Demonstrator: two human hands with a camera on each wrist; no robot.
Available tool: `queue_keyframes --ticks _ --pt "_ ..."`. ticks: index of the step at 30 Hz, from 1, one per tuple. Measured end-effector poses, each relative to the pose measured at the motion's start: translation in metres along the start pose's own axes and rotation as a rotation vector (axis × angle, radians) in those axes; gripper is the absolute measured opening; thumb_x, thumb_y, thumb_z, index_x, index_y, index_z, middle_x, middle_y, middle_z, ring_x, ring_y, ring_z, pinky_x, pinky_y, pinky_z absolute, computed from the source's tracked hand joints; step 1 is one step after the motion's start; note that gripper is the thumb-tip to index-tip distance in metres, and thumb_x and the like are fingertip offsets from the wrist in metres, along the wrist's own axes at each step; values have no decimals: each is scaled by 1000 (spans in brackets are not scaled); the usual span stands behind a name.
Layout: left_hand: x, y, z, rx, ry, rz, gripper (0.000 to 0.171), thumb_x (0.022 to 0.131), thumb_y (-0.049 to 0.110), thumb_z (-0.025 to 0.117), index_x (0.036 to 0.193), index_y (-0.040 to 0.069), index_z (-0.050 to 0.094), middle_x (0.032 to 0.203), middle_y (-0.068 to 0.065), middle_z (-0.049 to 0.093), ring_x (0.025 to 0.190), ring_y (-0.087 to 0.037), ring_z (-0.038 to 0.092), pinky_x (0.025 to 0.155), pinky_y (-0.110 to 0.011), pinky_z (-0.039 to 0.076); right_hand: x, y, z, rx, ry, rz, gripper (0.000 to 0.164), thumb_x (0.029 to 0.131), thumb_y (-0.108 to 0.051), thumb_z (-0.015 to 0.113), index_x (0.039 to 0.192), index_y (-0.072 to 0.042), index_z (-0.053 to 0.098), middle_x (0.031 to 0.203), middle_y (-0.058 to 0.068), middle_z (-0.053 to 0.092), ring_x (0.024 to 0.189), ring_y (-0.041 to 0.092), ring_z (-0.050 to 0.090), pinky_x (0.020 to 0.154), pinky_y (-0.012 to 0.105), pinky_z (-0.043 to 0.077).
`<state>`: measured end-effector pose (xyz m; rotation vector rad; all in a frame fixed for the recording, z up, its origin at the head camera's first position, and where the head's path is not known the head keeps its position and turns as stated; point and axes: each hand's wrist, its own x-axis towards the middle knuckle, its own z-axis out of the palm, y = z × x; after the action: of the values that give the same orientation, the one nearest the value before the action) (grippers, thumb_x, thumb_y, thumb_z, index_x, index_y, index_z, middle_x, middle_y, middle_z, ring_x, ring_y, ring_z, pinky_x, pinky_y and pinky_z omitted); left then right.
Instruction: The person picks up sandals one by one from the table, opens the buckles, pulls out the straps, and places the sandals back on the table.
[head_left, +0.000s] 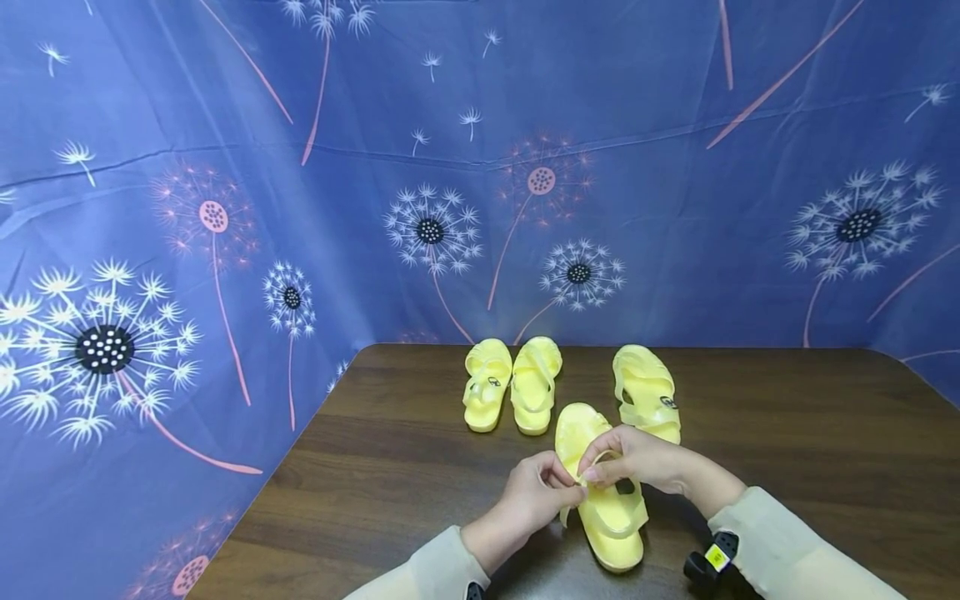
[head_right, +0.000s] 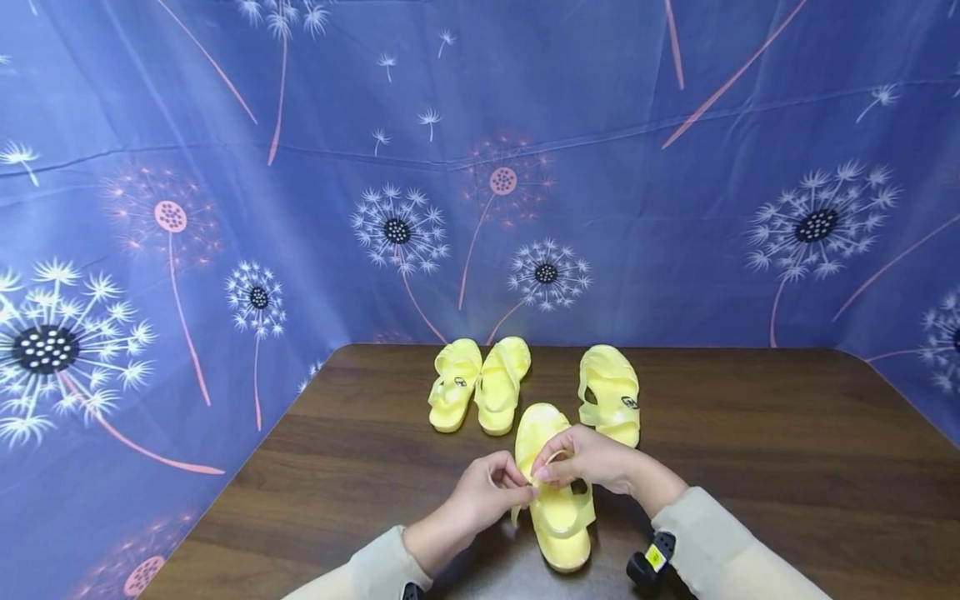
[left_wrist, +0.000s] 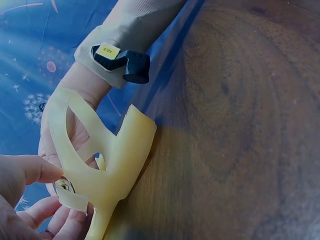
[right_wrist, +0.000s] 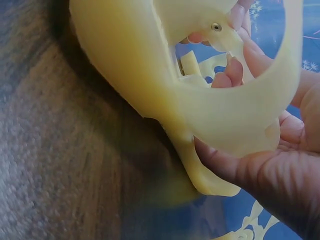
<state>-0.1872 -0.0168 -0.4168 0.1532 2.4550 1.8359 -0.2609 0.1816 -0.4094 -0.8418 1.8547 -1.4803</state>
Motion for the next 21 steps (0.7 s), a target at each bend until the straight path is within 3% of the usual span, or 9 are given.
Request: queue_keyframes --ticks 21 --pt "-1 1 0 -49 -7 -7 18 73 0 76 75 -1 58 61 7 55 55 -3 50 50 -15 40 1 1 0 52 0 -2 28 91 -12 66 102 14 61 88 -2 70 85 11 64 79 29 54"
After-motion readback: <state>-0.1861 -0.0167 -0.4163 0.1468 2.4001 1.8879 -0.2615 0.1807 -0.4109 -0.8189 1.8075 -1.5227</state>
